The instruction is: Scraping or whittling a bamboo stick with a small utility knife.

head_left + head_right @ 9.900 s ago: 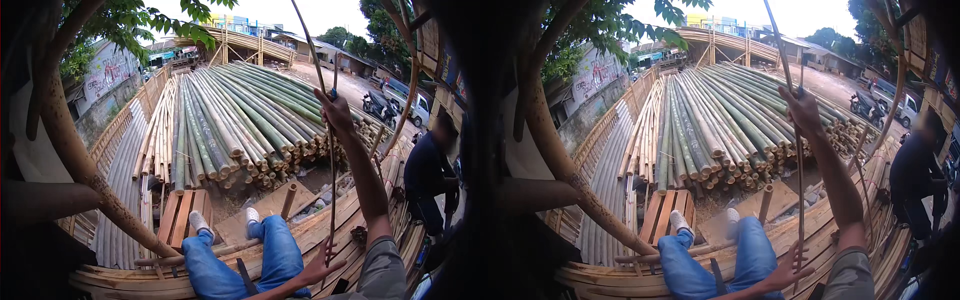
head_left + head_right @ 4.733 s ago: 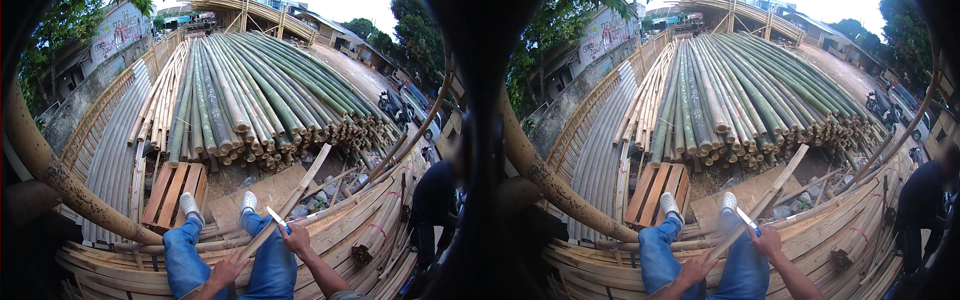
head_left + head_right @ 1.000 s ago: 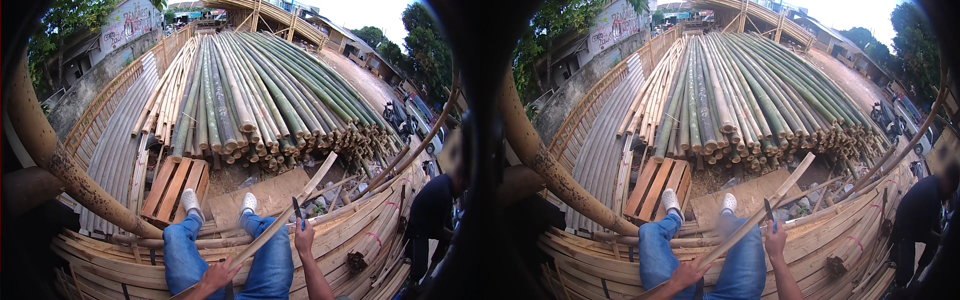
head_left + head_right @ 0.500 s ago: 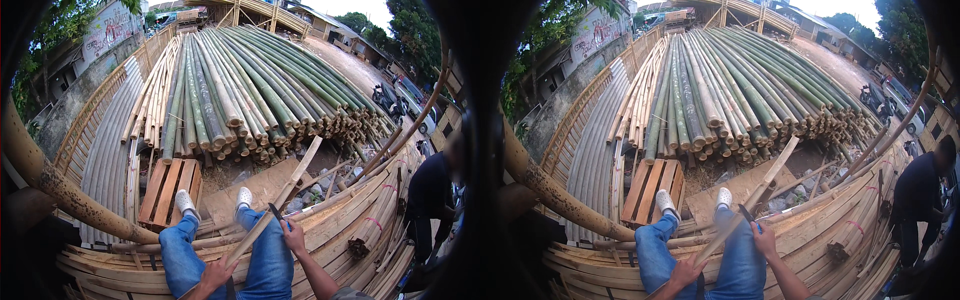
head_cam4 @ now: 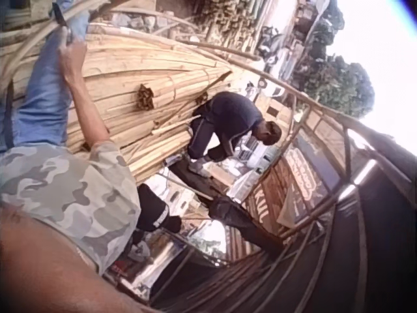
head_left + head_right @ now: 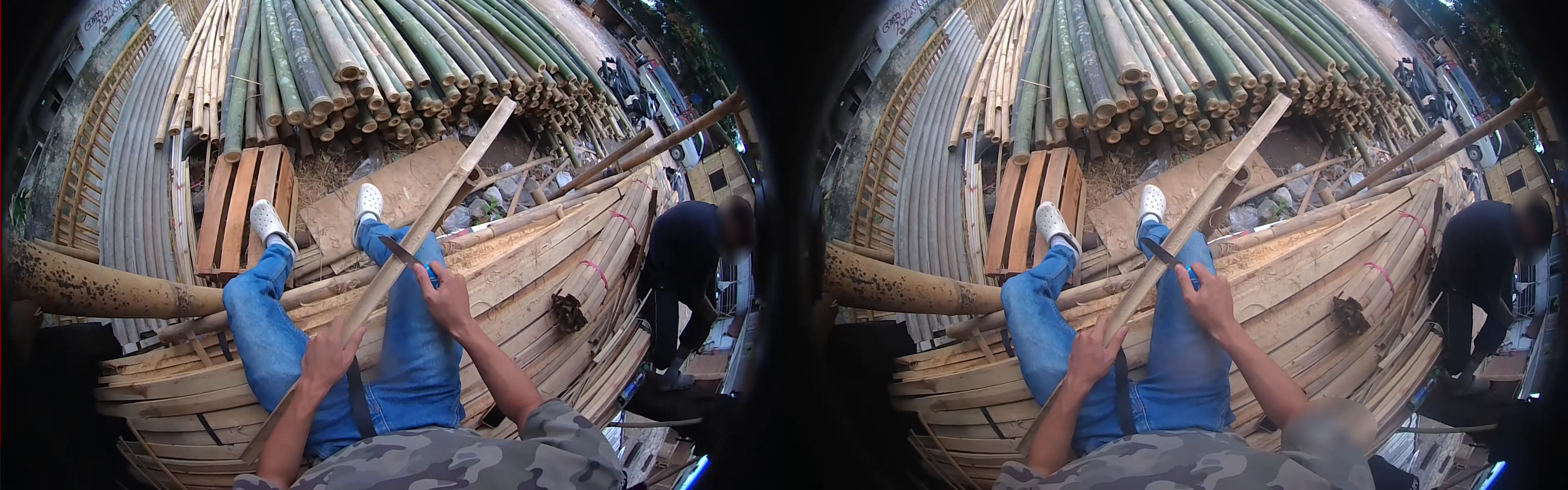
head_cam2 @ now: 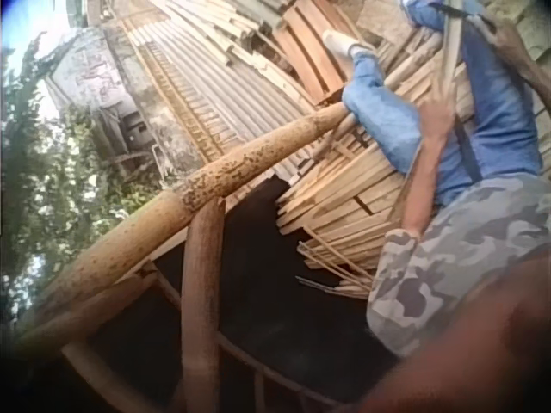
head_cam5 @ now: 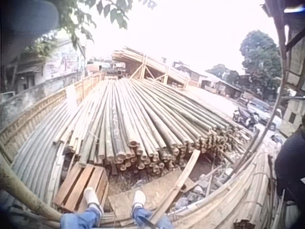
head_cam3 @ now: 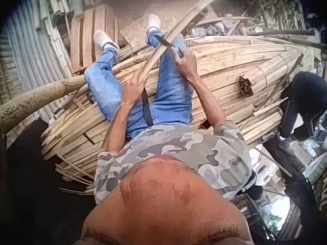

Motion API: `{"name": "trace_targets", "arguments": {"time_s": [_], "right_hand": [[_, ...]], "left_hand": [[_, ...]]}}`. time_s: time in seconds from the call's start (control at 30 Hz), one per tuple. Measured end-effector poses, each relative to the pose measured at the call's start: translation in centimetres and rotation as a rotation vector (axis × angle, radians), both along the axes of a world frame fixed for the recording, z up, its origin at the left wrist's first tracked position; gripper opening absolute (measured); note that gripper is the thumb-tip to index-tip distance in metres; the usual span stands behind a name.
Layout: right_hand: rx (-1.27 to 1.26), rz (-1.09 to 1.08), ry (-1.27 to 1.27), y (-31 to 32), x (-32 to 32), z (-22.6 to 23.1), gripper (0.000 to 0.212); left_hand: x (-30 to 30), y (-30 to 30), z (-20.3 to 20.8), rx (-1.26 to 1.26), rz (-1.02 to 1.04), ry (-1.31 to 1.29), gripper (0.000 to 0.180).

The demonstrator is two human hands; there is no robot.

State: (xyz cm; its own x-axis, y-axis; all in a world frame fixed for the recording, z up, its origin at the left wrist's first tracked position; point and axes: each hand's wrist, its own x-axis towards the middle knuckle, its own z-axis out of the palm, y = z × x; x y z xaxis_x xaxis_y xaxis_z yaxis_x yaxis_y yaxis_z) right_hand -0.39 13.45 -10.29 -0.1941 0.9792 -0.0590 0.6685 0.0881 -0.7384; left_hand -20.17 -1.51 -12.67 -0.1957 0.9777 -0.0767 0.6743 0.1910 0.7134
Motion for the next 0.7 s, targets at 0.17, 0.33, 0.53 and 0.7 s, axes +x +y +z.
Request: {"name": "trace_targets", "arguments": {"time_s": [0.17, 0.33, 0.53, 0.7], "right_hand": [[0.15, -0.109, 0.0, 5.5, 0.4, 0.2, 0.041], [0.037, -0.013, -0.033, -0.3, 0.0, -1.5, 0.041], [0.188, -0.159, 0.028, 7.5, 2.5, -0.5, 0.038], [-0.051, -0.018, -0.036, -1.6, 0.1, -1.0, 0.036]], "left_hand": [[-0.3, 0.2, 0.3, -0.073, 0.002, -0.052, 0.043], [0.2, -0.2, 0.6, -0.127, 0.01, 0.004, 0.034], [0.2, 0.0, 0.7, -0.154, 0.006, -0.076, 0.034], [0.0, -0.6, 0.4, -0.082, -0.008, -0.073, 0.042]]}}
